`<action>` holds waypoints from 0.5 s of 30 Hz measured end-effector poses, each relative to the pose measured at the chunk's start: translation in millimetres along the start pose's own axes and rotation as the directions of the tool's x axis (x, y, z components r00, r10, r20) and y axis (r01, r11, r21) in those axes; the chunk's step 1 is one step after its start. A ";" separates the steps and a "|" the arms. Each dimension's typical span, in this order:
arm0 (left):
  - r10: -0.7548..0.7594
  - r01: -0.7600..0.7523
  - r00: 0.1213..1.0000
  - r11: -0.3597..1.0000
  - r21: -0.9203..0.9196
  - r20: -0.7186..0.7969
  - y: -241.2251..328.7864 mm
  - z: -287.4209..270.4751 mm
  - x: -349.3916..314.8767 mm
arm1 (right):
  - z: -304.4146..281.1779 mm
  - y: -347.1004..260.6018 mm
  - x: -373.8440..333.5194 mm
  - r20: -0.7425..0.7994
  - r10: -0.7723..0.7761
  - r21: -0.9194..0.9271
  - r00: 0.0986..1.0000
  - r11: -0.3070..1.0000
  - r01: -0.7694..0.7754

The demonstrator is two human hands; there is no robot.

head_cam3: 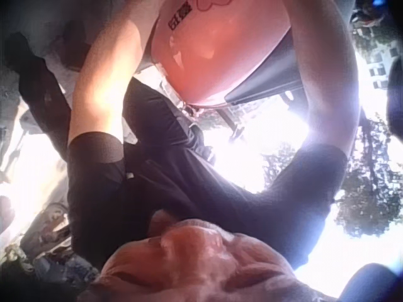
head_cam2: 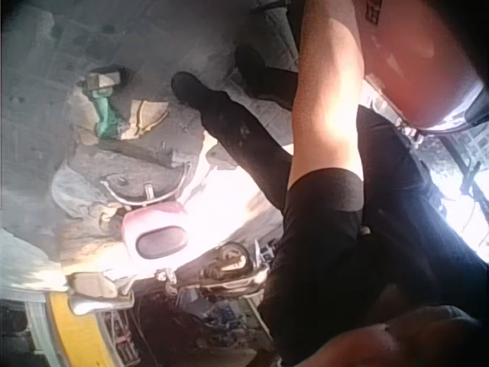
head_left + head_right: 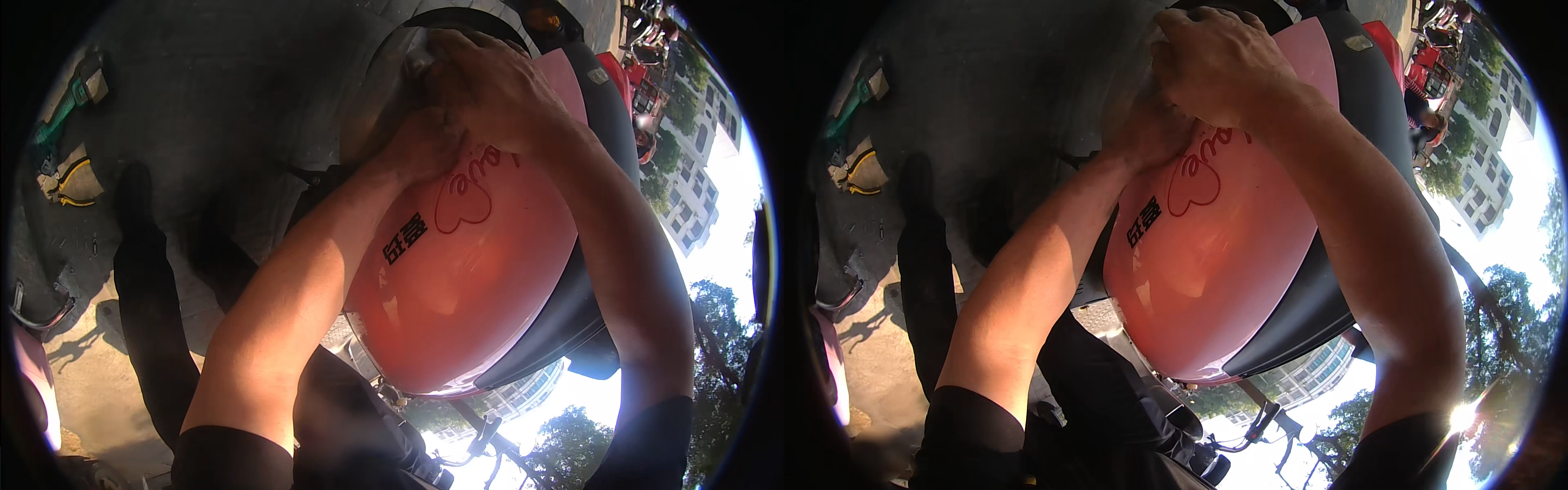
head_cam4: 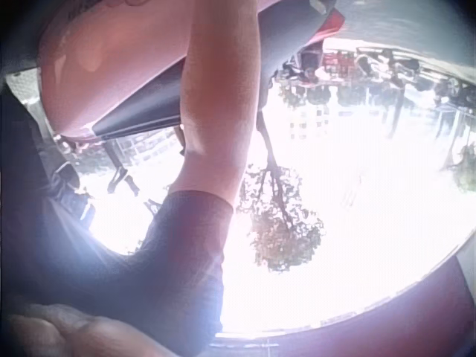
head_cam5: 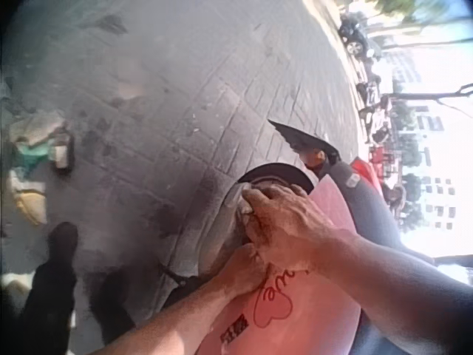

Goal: The person assembles the rear body panels of a pink and gray scooter. They align and attach the pink rear cover and tail light housing, then use a cordless drill to fasten screws securing the panels to the frame.

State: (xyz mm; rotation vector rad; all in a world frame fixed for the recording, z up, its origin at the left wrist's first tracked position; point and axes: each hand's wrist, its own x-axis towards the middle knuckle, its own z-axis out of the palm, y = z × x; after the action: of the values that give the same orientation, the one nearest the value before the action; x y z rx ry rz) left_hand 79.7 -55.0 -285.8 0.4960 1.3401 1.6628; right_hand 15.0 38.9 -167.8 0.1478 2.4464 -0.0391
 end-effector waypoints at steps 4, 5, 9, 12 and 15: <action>-0.362 0.381 0.917 0.918 -0.105 0.167 1.6 -1.4 2.4 | -46.1 3.1 -12.1 -0.205 0.245 0.167 0.947 0.963 -0.213; -0.370 0.381 0.921 0.921 -0.086 0.120 0.8 -2.4 -0.8 | -50.9 -5.6 -19.8 -0.284 0.329 0.233 0.900 0.935 -0.268; -0.416 0.409 0.908 0.906 0.108 0.055 7.7 -68.7 -63.8 | -47.0 -69.8 -93.0 -0.386 0.524 0.811 0.759 0.585 0.008; -0.680 0.701 0.713 0.696 0.155 -0.170 53.1 -194.7 -123.7 | -53.7 -124.0 -176.0 0.045 0.524 0.968 0.851 0.187 -0.166; -0.587 0.711 0.676 0.678 0.187 -0.445 139.6 -345.8 -163.0 | -65.9 -155.2 -248.1 0.314 0.457 0.932 0.832 0.017 -0.361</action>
State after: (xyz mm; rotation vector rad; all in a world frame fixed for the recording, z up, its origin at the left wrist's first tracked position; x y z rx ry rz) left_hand -159.8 -380.0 -234.3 -0.1319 1.8211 0.9141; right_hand 144.8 -134.7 39.4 1.4943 1.8588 -1.4514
